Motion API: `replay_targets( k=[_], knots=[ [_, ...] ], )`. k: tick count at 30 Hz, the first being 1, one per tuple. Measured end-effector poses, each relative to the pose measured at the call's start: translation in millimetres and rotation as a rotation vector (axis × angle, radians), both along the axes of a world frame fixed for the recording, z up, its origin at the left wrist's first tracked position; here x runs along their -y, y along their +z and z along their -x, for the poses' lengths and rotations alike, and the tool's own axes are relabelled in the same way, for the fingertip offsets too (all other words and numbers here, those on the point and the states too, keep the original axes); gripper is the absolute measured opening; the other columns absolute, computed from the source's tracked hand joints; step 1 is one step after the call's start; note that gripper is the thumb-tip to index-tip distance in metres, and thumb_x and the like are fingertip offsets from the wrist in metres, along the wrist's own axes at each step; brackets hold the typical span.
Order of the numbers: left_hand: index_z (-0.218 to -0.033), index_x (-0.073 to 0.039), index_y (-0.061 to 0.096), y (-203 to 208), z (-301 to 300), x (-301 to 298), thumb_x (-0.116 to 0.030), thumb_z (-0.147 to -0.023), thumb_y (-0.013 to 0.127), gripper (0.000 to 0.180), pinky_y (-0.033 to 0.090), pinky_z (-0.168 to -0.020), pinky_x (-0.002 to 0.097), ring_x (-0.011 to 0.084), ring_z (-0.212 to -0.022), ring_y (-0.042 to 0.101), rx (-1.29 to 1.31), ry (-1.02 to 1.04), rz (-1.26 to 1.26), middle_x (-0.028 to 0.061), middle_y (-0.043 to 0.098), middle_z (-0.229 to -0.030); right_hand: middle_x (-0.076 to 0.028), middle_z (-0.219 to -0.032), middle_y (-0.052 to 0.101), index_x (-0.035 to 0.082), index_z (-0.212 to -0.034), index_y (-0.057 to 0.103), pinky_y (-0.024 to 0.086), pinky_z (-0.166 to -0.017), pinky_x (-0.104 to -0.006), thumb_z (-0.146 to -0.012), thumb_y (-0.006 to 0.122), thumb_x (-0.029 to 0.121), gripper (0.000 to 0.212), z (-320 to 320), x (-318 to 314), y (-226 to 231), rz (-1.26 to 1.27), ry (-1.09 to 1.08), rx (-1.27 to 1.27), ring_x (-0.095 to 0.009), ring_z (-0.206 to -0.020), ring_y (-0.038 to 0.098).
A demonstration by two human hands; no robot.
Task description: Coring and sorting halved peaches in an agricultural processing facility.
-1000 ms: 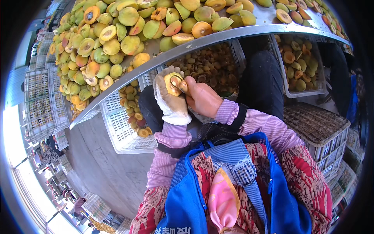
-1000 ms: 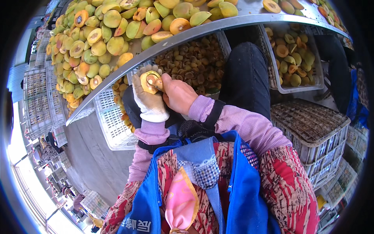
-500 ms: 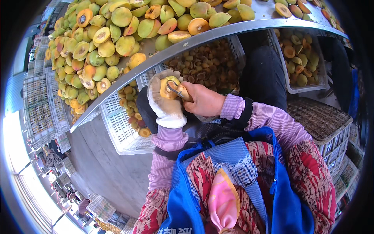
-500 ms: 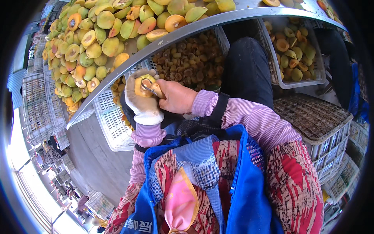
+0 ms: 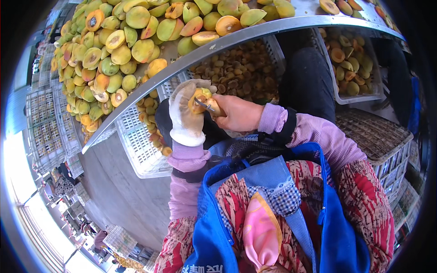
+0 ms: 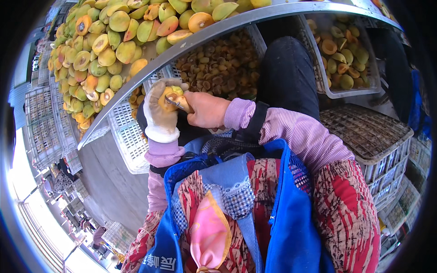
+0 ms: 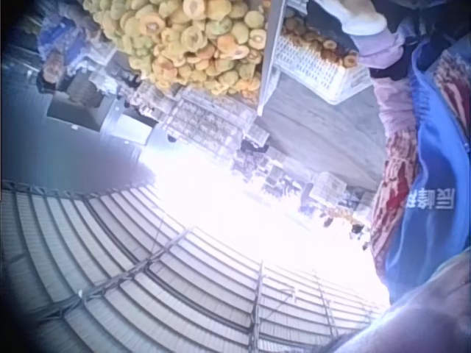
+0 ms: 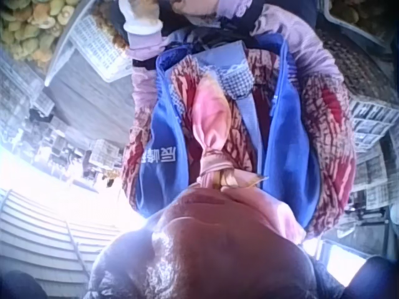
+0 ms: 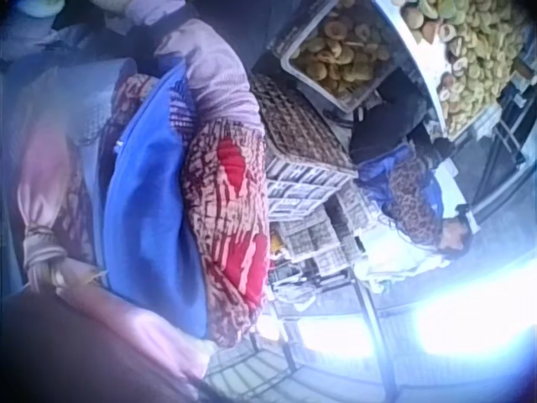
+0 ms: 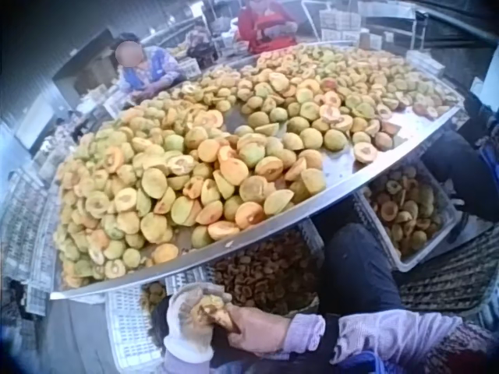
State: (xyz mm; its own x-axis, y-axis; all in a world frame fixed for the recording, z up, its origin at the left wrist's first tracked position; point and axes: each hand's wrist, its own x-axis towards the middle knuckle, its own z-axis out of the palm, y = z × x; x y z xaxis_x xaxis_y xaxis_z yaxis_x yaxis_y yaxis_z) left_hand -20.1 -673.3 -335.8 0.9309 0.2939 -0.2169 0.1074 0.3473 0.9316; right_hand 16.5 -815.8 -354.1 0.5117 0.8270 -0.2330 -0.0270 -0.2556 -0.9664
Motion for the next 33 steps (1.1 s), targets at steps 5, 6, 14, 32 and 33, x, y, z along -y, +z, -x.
replay_targets(
  k=[5, 6, 14, 32, 33],
  knots=[
    [-0.093, 0.006, 0.056, 2, -1, -7, -0.019, -0.088, 0.050, 0.027, 0.051, -0.071, 0.0368, 0.0285, -0.075, 0.063, -0.028, -0.130, -0.058, 0.0186, 0.061, -0.086, -0.010, -0.058, 0.052, -0.001, -0.095, 0.044, 0.042, -0.035, -0.0303, -0.075, 0.050, 0.007, 0.022, -3, 8, 4, 0.014, 0.061, -0.268, -0.018, -0.041, 0.053],
    [-0.093, 0.007, 0.056, 2, -1, -11, -0.018, -0.087, 0.050, 0.026, 0.051, -0.072, 0.0360, 0.0280, -0.076, 0.063, -0.048, -0.221, -0.057, 0.0183, 0.061, -0.086, -0.010, -0.058, 0.052, -0.001, -0.095, 0.044, 0.042, -0.035, -0.0303, -0.075, 0.050, 0.007, 0.022, -4, 9, 6, 0.014, 0.062, -0.269, -0.018, -0.041, 0.053],
    [-0.095, 0.005, 0.055, -4, 5, -7, -0.019, -0.087, 0.050, 0.026, 0.051, -0.074, 0.0358, 0.0276, -0.080, 0.062, -0.029, -0.216, -0.020, 0.0168, 0.061, -0.088, -0.011, -0.056, 0.052, -0.002, -0.095, 0.043, 0.040, -0.033, -0.0300, -0.076, 0.049, 0.006, 0.022, -4, 11, 11, 0.126, 0.094, -0.266, -0.018, -0.038, 0.052],
    [-0.096, 0.002, 0.054, -18, 8, 0, -0.020, -0.085, 0.051, 0.025, 0.050, -0.075, 0.0388, 0.0304, -0.081, 0.061, -0.143, 0.007, 0.147, 0.0166, 0.060, -0.089, -0.013, -0.061, 0.054, 0.000, -0.098, 0.041, 0.041, -0.032, -0.0306, -0.076, 0.049, 0.006, 0.024, -7, 7, 18, 0.260, 0.162, -0.394, -0.019, -0.040, 0.053],
    [-0.095, 0.003, 0.054, -16, 8, 0, -0.020, -0.085, 0.052, 0.026, 0.050, -0.074, 0.0385, 0.0295, -0.080, 0.062, -0.110, -0.037, 0.092, 0.0165, 0.060, -0.088, -0.013, -0.061, 0.054, 0.000, -0.098, 0.041, 0.041, -0.032, -0.0306, -0.076, 0.049, 0.006, 0.024, -7, 9, 17, 0.261, 0.160, -0.390, -0.019, -0.040, 0.053]
  ],
)
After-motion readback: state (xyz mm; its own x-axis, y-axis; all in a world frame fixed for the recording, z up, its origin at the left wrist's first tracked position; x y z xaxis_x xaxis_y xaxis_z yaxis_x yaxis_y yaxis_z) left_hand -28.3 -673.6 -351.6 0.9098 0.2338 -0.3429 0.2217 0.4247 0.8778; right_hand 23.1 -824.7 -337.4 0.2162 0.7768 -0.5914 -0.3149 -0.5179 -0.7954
